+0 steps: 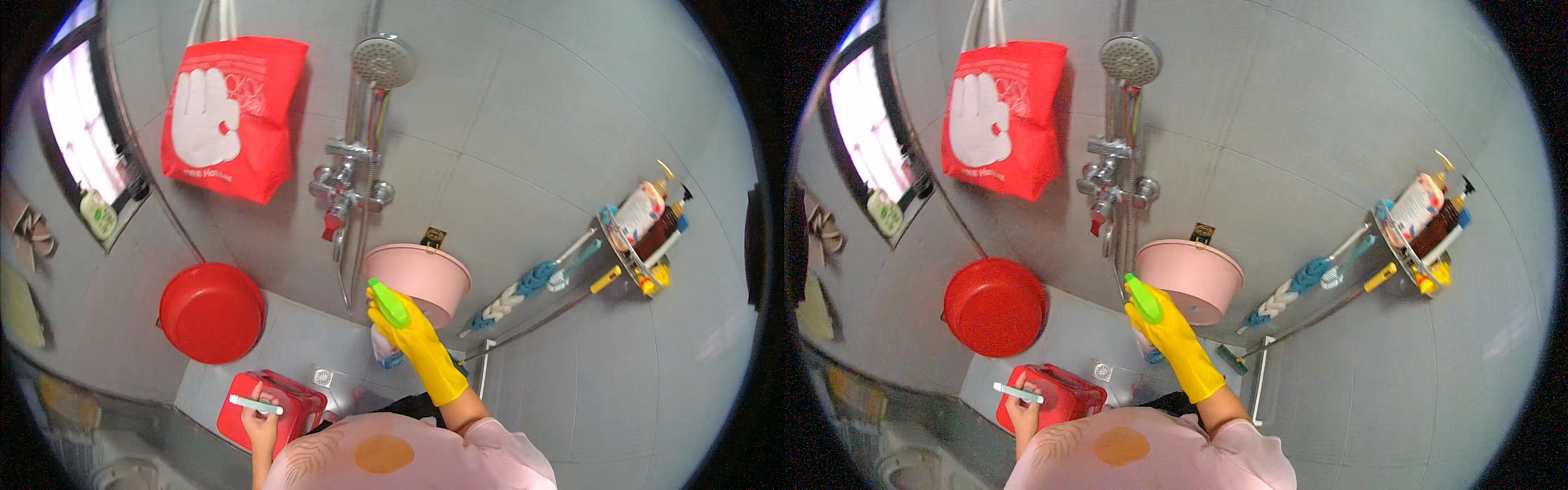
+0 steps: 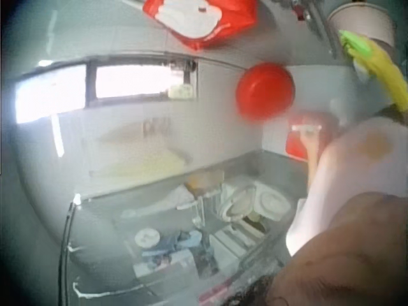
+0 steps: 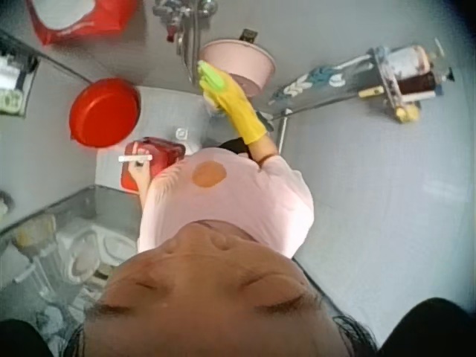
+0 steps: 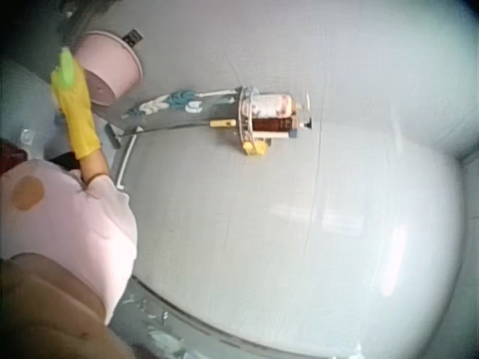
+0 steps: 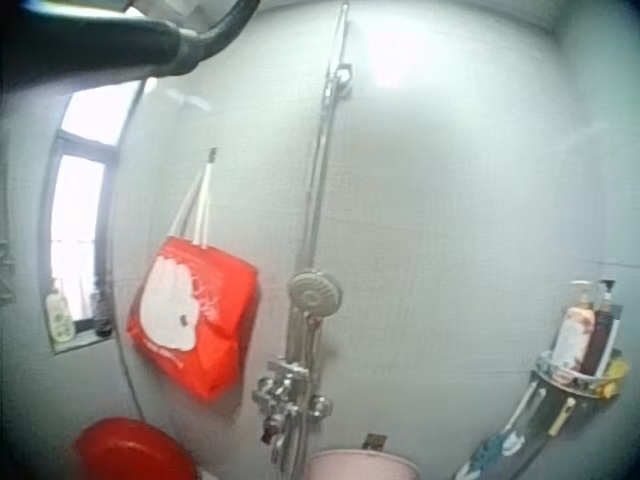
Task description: The person puts on yellow rubber gloves and walks from a utility area into a bathroom. They spray a cleaning solution from a green bottle onto the glass shower door and the shower fixtures, then place the bottle on a window sill.
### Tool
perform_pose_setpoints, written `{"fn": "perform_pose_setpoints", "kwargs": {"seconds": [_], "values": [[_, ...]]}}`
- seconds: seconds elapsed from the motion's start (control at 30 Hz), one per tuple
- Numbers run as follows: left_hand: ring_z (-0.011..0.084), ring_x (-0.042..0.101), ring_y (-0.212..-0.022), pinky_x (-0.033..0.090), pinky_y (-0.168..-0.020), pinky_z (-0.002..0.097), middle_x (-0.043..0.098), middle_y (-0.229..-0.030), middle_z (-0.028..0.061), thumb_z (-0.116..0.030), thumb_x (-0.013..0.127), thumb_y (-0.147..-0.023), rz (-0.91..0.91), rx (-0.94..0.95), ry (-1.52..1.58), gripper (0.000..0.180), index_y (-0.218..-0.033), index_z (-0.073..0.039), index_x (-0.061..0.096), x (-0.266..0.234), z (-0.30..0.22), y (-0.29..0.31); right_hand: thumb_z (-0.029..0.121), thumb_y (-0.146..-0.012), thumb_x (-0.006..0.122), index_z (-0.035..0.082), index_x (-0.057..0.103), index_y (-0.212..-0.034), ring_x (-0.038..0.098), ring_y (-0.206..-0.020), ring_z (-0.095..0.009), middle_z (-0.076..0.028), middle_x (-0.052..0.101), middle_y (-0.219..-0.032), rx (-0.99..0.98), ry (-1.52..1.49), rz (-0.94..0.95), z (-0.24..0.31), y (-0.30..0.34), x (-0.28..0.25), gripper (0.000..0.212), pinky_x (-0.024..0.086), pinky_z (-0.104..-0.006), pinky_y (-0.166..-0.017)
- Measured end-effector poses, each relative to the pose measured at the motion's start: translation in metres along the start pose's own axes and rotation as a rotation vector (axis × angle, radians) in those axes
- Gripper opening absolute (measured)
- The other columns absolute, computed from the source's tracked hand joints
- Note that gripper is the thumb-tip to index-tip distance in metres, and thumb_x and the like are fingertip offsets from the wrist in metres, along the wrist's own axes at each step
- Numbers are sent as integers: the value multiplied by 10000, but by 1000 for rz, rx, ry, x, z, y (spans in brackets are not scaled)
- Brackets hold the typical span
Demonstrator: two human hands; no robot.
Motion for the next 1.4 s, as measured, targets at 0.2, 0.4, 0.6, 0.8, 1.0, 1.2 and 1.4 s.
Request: {"fn": "perform_pose_setpoints", "kwargs": {"seconds": [0.2,0.4,0.6,0.8,1.0,1.2,1.4], "values": [[99,527,-772,431,-668,228,594,-923,53,13,661,-707,-168,29,-8,428,-1124,-15,569,2,-12,26,24,-824,579,34,496,-1181,555,-821,-116,-51,562,-1024,-60,534,-26,-11,-17,-5,366,473,-224,-666],[221,584,-904,456,-795,321,615,-970,118,-36,704,-666,-207,-32,-131,342,-994,-5,613,31,-12,59,-33,-793,587,40,508,-1178,550,-811,-94,-20,578,-994,73,205,70,-30,-42,-11,399,464,-208,-647],[263,579,-914,436,-819,362,625,-943,114,-90,724,-656,-503,-61,-234,308,-942,-28,631,71,-29,115,-97,-752,606,-13,487,-1178,547,-917,-131,-72,553,-1095,-43,590,444,-41,-55,2,450,473,-253,-771],[270,520,-928,386,-841,384,591,-929,98,-144,752,-623,-806,-217,-464,318,-917,-60,663,90,-44,197,-36,-771,615,24,518,-1162,521,-828,-94,-26,556,-981,374,389,525,-100,-44,26,408,448,-225,-679],[225,517,-804,428,-683,321,573,-883,89,-119,767,-588,-986,-461,-399,351,-919,-57,670,87,-47,259,-42,-787,575,20,472,-1202,539,-957,-147,-66,546,-1100,416,386,587,-145,-46,66,432,444,-264,-827],[72,427,-600,371,-534,214,523,-800,10,-66,748,-644,-1200,-637,-194,304,-927,-5,654,51,-13,319,15,-757,629,17,519,-1116,591,-871,-183,-77,606,-966,40,805,578,-149,-74,137,376,467,-280,-789],[30,410,-611,353,-533,174,492,-761,-35,-29,748,-656,-1320,-595,95,324,-957,22,639,3,15,314,7,-790,601,39,493,-1165,568,-946,-165,-60,586,-1002,105,580,580,-148,-98,208,392,442,-260,-814]]}}
Point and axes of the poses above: each hand's wrist, its own y-axis away from the middle knuckle, its own x-axis out of the palm, z = x × y, the point moved 8 cm from there along -y, towards the middle knuckle
